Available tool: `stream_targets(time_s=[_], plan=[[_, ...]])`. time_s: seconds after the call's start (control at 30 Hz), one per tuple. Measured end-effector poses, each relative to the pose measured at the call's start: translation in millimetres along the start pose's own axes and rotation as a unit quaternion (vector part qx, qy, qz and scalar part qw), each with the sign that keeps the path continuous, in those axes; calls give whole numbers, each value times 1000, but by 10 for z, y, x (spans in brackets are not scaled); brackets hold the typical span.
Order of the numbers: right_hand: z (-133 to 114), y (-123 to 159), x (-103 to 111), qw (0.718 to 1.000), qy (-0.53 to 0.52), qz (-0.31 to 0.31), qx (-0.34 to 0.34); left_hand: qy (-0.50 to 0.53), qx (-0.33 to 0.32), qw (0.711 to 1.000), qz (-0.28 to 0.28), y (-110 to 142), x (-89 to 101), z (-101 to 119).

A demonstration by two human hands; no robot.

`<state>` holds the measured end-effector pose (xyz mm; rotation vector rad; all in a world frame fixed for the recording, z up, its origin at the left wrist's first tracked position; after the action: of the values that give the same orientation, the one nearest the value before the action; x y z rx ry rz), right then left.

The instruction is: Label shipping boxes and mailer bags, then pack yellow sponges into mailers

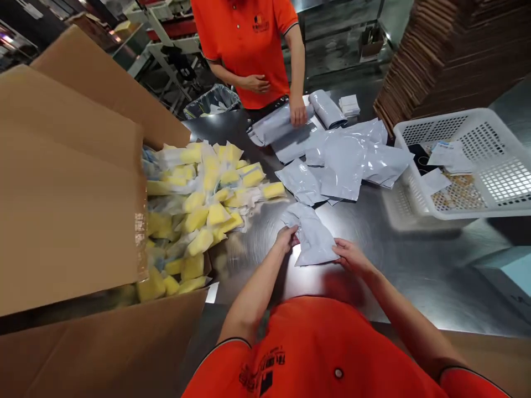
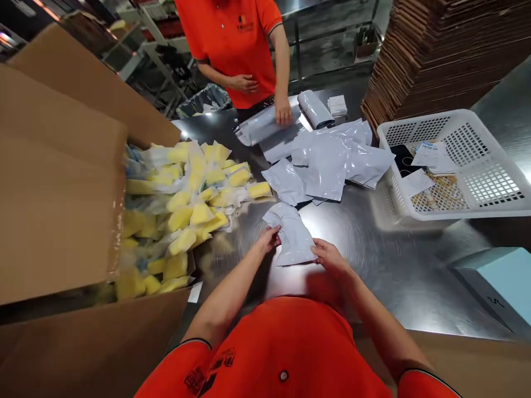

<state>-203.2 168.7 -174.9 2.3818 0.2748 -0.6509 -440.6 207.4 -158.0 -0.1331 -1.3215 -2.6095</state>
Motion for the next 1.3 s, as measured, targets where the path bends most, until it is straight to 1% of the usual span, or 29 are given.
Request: stream_targets(time_s=[0.1,0.17,0.23,0.3,0.33,0.4,0.5,0.57,0.63,0.67,0.7,0.73,0.77,0.87,0.9,0.97,1.03,1.07,1.1,1.13,1.17,1.2,1.23,1.27,1.3], plan=[[-77,68,104,996,77,36,16,54,-55,997,27,135,182,1],[-125,94,169,984,166,62,31,69,-67,995,38,214,312,-75],[-135,112,193,961,261,78,48,73,-55,994,55,261,456,-224],[-123,123,139,924,366,76,77,75,-30,993,90,284,618,-412],[-114,126,72,901,417,66,96,75,-16,991,111,291,698,-504],[-94,132,-149,849,507,34,147,71,5,986,148,302,827,-646],[-23,154,-644,771,587,-22,245,56,11,982,180,294,919,-715],[154,174,-1013,718,624,-88,297,49,9,980,193,270,945,-686],[464,193,-1303,658,659,-187,312,47,3,978,205,242,986,-619],[628,199,-1384,630,675,-232,308,45,-2,976,212,230,1018,-577],[767,202,-1421,607,687,-265,300,42,-10,975,219,219,1057,-531],[869,201,-1427,591,695,-286,293,37,-20,973,226,209,1100,-484],[927,198,-1411,583,701,-293,287,30,-32,972,231,199,1140,-436],[911,232,-1369,585,702,-280,294,-2,-77,968,240,150,1225,-277],[893,271,-1382,586,697,-287,299,-16,-90,966,243,128,1246,-218],[895,374,-1448,581,682,-330,296,-47,-105,960,255,84,1299,-86],[918,468,-1525,574,667,-389,273,-82,-112,950,279,76,1378,76],[905,488,-1556,576,659,-409,259,-98,-116,943,296,99,1417,164],[860,479,-1585,585,649,-419,248,-109,-124,935,313,142,1442,248],[772,438,-1611,601,636,-419,244,-127,-142,924,332,209,1438,331],[632,356,-1634,625,620,-405,247,-160,-170,907,351,297,1389,409],[438,229,-1646,655,602,-375,258,-213,-206,884,362,394,1278,470],[197,62,-1641,687,586,-330,276,-281,-249,852,364,491,1099,500],[-80,-137,-1614,715,572,-269,298,-369,-294,808,352,574,852,488],[-365,-350,-1567,734,565,-199,320,-443,-323,777,310,606,570,397]])
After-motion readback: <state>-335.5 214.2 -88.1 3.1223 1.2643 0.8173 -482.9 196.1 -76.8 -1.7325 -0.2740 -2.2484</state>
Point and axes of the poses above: each hand's wrist, its own y-axis away from the middle knuckle, its own x-axis out of the back of the hand, z = x × y, the point moved 8 cm from there along -y, towards the middle knuckle, and after that the axes turned 12 degrees about -y, right-handed, at the moved point
